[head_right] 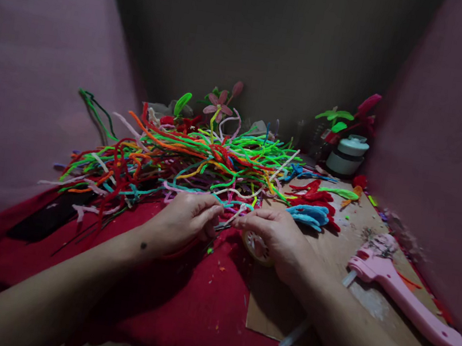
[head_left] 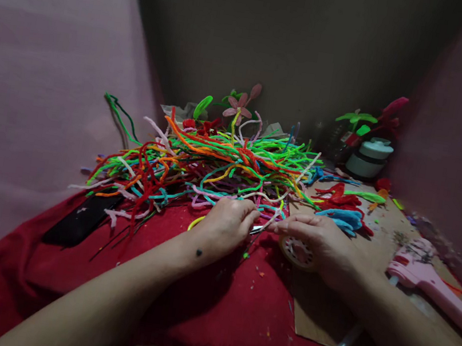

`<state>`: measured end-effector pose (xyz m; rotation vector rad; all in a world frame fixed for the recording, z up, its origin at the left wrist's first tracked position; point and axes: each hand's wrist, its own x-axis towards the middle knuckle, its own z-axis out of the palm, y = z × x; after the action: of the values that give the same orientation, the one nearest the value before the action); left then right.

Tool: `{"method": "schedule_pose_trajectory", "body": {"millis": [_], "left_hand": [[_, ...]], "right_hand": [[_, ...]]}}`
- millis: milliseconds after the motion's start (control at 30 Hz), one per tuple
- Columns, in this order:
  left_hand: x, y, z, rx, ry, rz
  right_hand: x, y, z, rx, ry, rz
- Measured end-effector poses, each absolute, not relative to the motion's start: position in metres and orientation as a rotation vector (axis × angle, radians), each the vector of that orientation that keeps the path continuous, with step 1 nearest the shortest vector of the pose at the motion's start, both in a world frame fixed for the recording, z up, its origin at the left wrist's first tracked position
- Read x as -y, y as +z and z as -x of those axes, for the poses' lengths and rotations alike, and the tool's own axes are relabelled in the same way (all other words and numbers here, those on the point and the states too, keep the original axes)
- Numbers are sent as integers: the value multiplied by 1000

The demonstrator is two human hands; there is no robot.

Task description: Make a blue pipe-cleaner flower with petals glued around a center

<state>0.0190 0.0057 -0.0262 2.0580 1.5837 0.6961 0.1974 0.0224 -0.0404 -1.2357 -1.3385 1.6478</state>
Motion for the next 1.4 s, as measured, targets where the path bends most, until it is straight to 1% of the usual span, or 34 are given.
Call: {"method": "schedule_pose_trajectory", "body": {"millis": [100, 267, 333, 567, 700, 767, 867, 967, 1200, 1267, 1400], "left_hand": [[-7, -18, -5, -1697, 540, -2296], [1, -21, 19, -1758, -45, -2596], [6, -26, 24, -1764, -113, -2639], [22, -37, 35, -1671, -54, -2521], [25, -28, 45, -1646, -28, -2260], [28, -18, 53, -1544, 53, -2042], [38, -5, 62, -1373, 291, -1618], [50, -1, 62, -1292, 437, -1398], [56, -1, 31, -1076, 384, -1203], [51, -1, 24, -1025, 299, -1166], [42, -7, 19, -1001, 253, -1137]], "right_hand": [[-22, -40, -197, 1322, 1664, 1281], [-22, -38, -197, 1319, 1649, 1303], [-22, -38, -197, 1300, 1662, 1311], [-25, -41, -198, 1273, 1696, 1297], [-25, -43, -200, 1287, 1688, 1301], [-25, -43, -201, 1283, 1699, 1304], [-26, -44, -200, 1291, 1690, 1321], [-26, -44, -199, 1280, 1693, 1308], [-22, -39, -198, 1217, 1730, 1260], [-22, -39, -198, 1216, 1751, 1232], [-21, -38, -198, 1228, 1730, 1254]]}}
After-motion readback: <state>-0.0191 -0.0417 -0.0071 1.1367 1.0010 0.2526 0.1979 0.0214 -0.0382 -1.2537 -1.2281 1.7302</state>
